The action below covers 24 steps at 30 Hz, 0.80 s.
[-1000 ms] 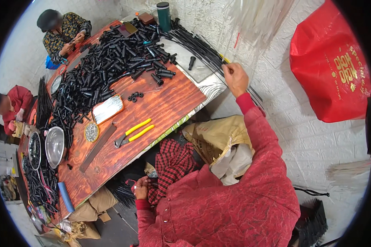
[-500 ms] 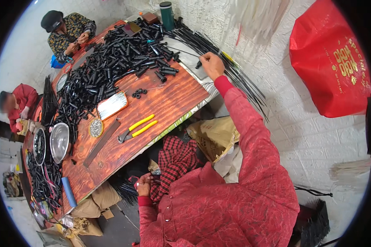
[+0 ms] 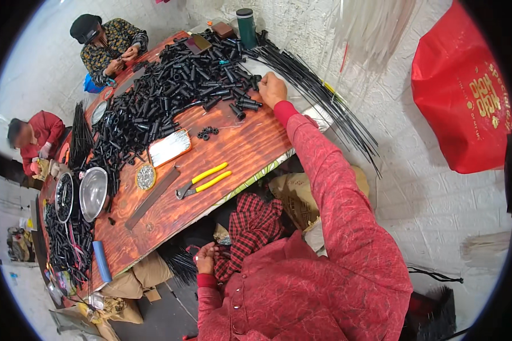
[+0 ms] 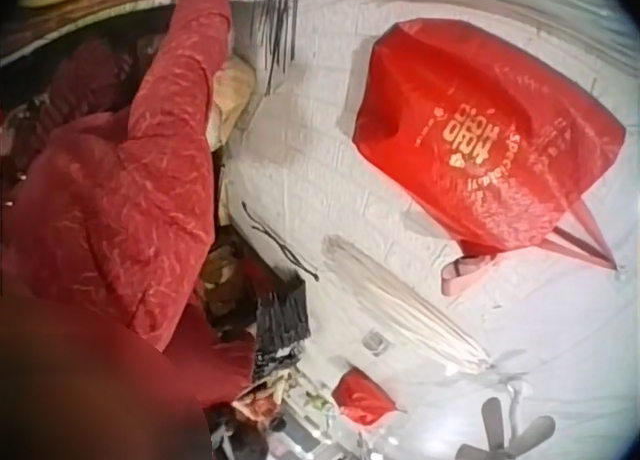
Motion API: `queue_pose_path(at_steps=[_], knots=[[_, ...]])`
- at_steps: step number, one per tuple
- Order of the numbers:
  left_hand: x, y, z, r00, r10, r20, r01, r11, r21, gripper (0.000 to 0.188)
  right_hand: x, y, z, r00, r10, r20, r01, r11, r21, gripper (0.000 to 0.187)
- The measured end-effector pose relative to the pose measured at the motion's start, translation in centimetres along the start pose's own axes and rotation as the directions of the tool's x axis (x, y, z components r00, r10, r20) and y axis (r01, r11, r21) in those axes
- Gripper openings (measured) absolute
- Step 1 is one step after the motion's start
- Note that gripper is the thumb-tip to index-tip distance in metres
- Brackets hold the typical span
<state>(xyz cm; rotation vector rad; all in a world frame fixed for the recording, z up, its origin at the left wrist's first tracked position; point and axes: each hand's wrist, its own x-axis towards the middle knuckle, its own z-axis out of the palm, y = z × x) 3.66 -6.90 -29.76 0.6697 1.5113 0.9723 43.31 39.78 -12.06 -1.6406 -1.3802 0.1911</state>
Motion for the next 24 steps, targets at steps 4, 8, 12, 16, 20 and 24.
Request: queue_pose_path(at_steps=[4, 8, 12, 16, 20, 24], knots=[[-0.1, 0.0, 0.1, 1.0, -0.005, -0.019, 0.004, 0.999, -0.04, 0.022, -1.2, -3.1, -0.8, 0.992, 0.05, 0.119, -0.072, 0.98, 0.187, 0.018], [0.1, 0.2, 0.2, 1.0, -0.011, -0.018, 0.01, 0.999, -0.039, 0.021, -1.6, -3.2, -1.4, 0.986, 0.04, 0.164, -0.052, 0.996, 0.069, 0.019], [0.5, -0.2, -0.1, 1.0, -0.005, 0.003, 0.005, 0.998, -0.061, 0.021, -1.8, -2.2, -2.2, 0.985, 0.034, 0.169, -0.032, 0.999, -0.02, 0.019], [0.7, -0.1, -0.2, 1.0, -0.012, 0.002, 0.012, 0.998, -0.062, 0.021, -1.5, 0.1, -1.4, 0.979, 0.13, 0.158, -0.151, 0.98, 0.127, 0.022], [0.8, -0.2, -0.2, 1.0, -0.023, 0.008, 0.024, 0.996, -0.085, 0.021, -2.6, -2.3, -3.2, 0.937, 0.281, 0.207, -0.347, 0.811, 0.472, 0.018], [0.9, -0.4, -0.5, 1.0, -0.029, -0.006, 0.029, 0.998, -0.051, 0.021, -3.8, -2.1, -2.4, 0.953, 0.137, 0.271, -0.268, 0.797, 0.541, 0.017]])
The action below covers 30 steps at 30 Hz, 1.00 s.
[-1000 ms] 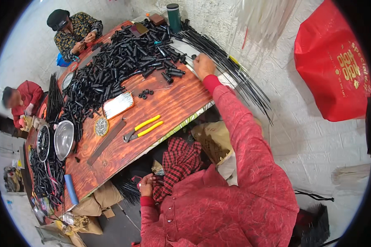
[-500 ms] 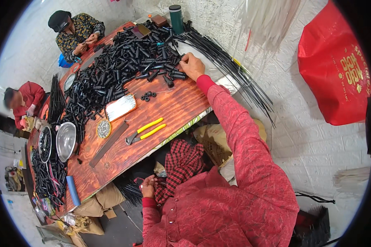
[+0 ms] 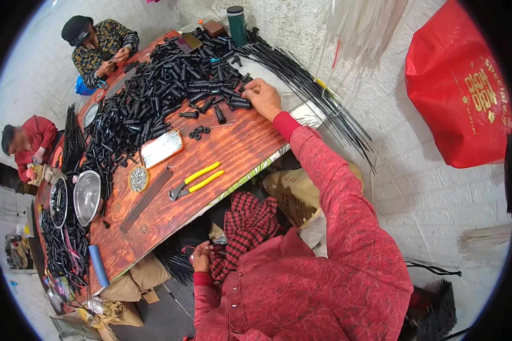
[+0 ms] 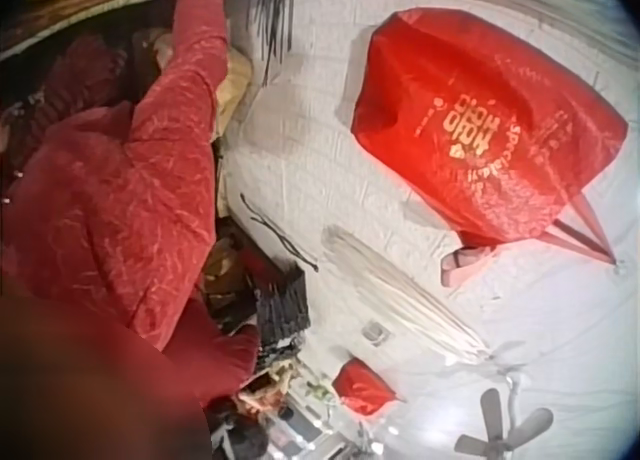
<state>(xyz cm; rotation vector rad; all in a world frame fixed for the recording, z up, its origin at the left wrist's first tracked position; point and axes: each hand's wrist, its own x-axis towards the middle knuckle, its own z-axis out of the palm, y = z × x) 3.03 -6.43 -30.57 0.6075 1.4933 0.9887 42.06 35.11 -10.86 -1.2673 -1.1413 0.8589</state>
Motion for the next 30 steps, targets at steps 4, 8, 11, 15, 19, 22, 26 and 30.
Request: queue_pose_path(at_steps=[4, 8, 11, 15, 19, 22, 26, 30], knots=[[0.0, -0.2, -0.3, 1.0, -0.002, 0.005, 0.002, 1.0, -0.011, 0.023, -3.2, -2.2, 0.8, 0.968, -0.229, 0.097, 0.246, 0.822, -0.513, 0.014], [0.1, 0.0, 0.0, 1.0, 0.006, 0.01, -0.006, 1.0, -0.014, 0.023, -3.5, -2.2, 0.9, 0.851, -0.49, 0.187, 0.504, 0.667, -0.549, 0.01], [0.1, -0.1, 0.1, 1.0, -0.003, 0.007, 0.003, 1.0, -0.01, 0.023, -3.7, -3.1, 0.5, 0.837, -0.5, 0.221, 0.522, 0.612, -0.594, 0.009], [0.1, -0.1, 0.1, 1.0, -0.004, 0.003, 0.004, 1.0, -0.029, 0.023, -2.7, -3.7, -2.4, 0.846, -0.505, 0.168, 0.479, 0.586, -0.653, 0.013], [0.3, -0.1, 0.0, 1.0, -0.014, 0.004, 0.014, 0.999, -0.046, 0.022, -0.5, -1.4, -9.0, 0.894, -0.446, 0.03, 0.221, 0.382, -0.897, 0.023], [0.5, -0.2, -0.3, 0.999, -0.038, -0.008, 0.037, 0.998, -0.058, 0.022, -0.6, -0.8, -12.5, 0.917, -0.399, -0.02, 0.066, 0.202, -0.977, 0.03], [0.7, 0.2, -0.3, 0.999, -0.038, -0.012, 0.038, 0.999, -0.029, 0.021, -0.4, 1.0, -14.2, 0.929, -0.366, 0.06, 0.145, 0.211, -0.967, 0.039], [0.7, 0.1, -0.2, 1.0, -0.027, -0.004, 0.027, 0.999, -0.031, 0.021, 0.2, 0.1, -13.5, 0.942, -0.289, 0.17, 0.279, 0.393, -0.876, 0.043]])
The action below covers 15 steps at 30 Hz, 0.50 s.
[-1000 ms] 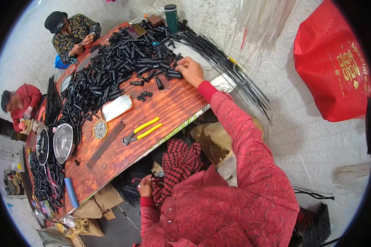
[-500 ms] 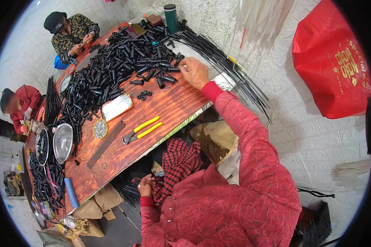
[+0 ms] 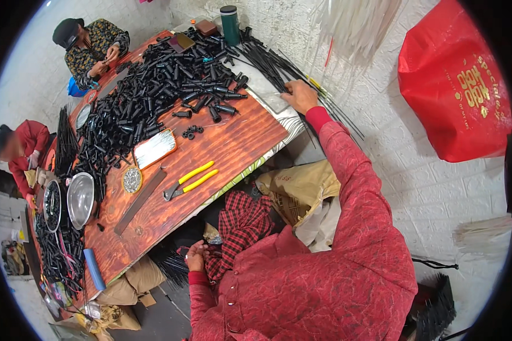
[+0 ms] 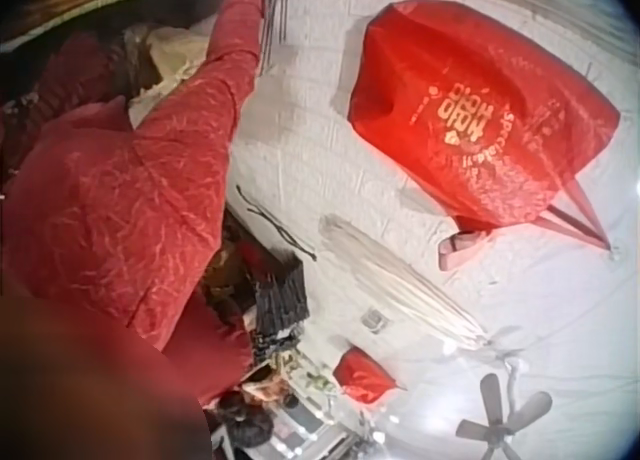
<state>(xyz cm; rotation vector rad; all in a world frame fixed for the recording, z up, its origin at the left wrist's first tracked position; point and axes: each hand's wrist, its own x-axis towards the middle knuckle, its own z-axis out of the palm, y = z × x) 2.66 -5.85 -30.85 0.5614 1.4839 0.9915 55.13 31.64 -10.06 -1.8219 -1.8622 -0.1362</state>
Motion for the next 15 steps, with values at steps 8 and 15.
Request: queue_pose_path(at_steps=[8, 15], knots=[[-0.5, 0.1, 0.2, 1.0, 0.004, 0.002, -0.003, 0.999, -0.051, 0.023, 1.5, 0.6, 0.1, 0.993, 0.116, -0.01, -0.117, 0.988, -0.1, 0.051], [-0.7, 0.2, 0.2, 1.0, 0.029, 0.001, -0.029, 0.998, -0.049, 0.023, -0.6, 2.3, -3.0, 0.973, -0.007, -0.232, -0.058, 0.962, -0.268, 0.056]])
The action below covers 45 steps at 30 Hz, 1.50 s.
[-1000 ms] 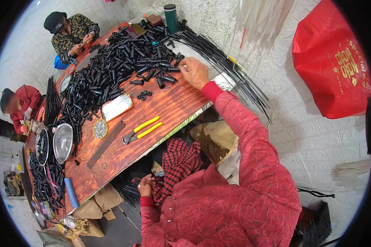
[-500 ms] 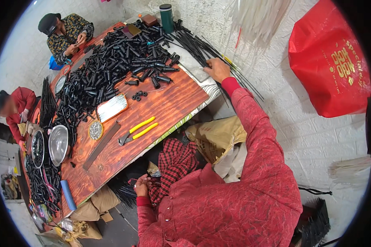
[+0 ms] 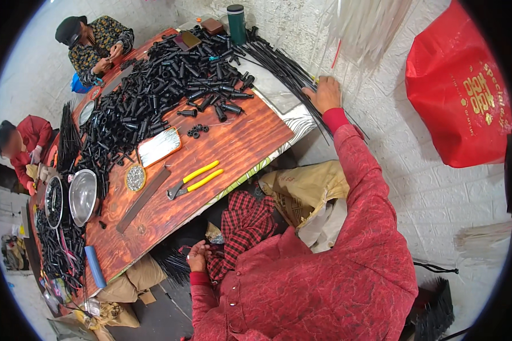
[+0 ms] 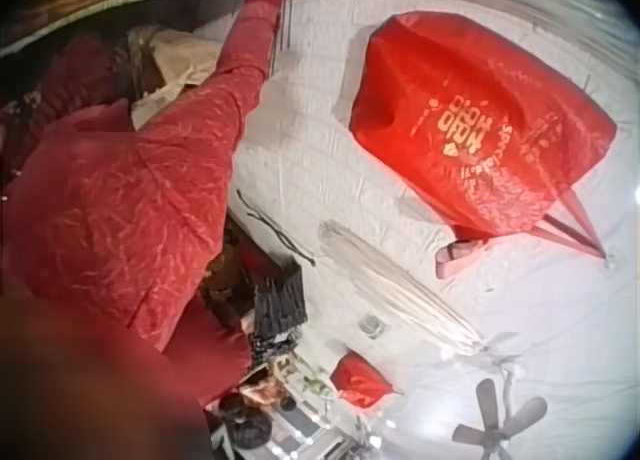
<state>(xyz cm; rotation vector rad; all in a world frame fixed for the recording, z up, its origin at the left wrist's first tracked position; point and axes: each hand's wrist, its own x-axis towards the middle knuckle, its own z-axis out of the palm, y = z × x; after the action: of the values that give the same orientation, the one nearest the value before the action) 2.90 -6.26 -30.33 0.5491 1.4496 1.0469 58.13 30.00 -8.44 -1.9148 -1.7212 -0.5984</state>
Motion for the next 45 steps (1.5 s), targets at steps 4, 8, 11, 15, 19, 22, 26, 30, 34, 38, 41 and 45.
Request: queue_pose_path(at_steps=[4, 8, 11, 15, 19, 22, 26, 30, 34, 38, 41, 45], knots=[[0.3, 0.2, -0.1, 0.999, -0.035, -0.001, 0.035, 0.999, 0.019, 0.023, -1.3, 1.0, 1.3, 0.987, 0.085, 0.136, -0.079, 0.996, -0.049, 0.055], [0.5, -0.2, -0.2, 1.0, -0.024, 0.006, 0.024, 1.0, 0.014, 0.024, -1.2, 0.7, 1.9, 0.987, 0.059, 0.148, -0.035, 0.987, -0.156, 0.051], [0.4, -0.3, -0.2, 1.0, -0.012, -0.003, 0.012, 1.0, 0.028, 0.024, -0.8, 1.2, 2.8, 0.98, 0.095, 0.173, -0.068, 0.985, -0.157, 0.048], [0.3, -0.2, -0.1, 0.999, -0.03, -0.026, 0.031, 0.999, 0.019, 0.023, -1.1, 1.1, 3.1, 0.976, 0.105, 0.19, -0.09, 0.992, -0.085, 0.042], [0.4, -0.3, -0.3, 0.999, -0.024, -0.022, 0.025, 0.999, 0.025, 0.023, -1.5, -0.1, 2.4, 0.978, 0.104, 0.181, -0.108, 0.994, 0.015, 0.039], [0.5, -0.4, -0.3, 1.0, -0.019, -0.016, 0.02, 0.999, 0.028, 0.024, -1.6, -0.4, 2.4, 0.98, 0.075, 0.183, -0.08, 0.997, 0.019, 0.036], [0.4, -0.3, -0.1, 1.0, -0.012, -0.016, 0.012, 1.0, 0.011, 0.024, -1.6, -0.5, 3.1, 0.977, 0.058, 0.205, -0.071, 0.996, 0.058, 0.033], [0.3, -0.2, 0.0, 1.0, -0.012, -0.018, 0.012, 1.0, 0.017, 0.024, -1.3, -0.6, 3.5, 0.939, 0.121, 0.323, -0.146, 0.988, 0.054, 0.033], [0.2, -0.1, 0.0, 0.999, -0.021, -0.03, 0.02, 1.0, -0.021, 0.024, 0.0, 0.2, 3.3, 0.905, 0.191, 0.379, -0.242, 0.966, 0.093, 0.038], [0.0, 0.3, 0.2, 0.998, -0.042, -0.038, 0.04, 0.999, -0.028, 0.023, 0.9, 2.6, 4.1, 0.859, 0.214, 0.465, -0.362, 0.897, 0.256, 0.047], [0.2, 0.3, 0.3, 0.998, -0.042, -0.035, 0.042, 0.999, -0.027, 0.023, 1.5, 4.8, 5.9, 0.844, 0.169, 0.509, -0.408, 0.819, 0.405, 0.047], [0.3, 0.3, 0.3, 0.999, -0.034, -0.021, 0.033, 0.999, -0.043, 0.022, 2.7, 5.6, 5.0, 0.711, 0.267, 0.651, -0.578, 0.749, 0.325, 0.052]])
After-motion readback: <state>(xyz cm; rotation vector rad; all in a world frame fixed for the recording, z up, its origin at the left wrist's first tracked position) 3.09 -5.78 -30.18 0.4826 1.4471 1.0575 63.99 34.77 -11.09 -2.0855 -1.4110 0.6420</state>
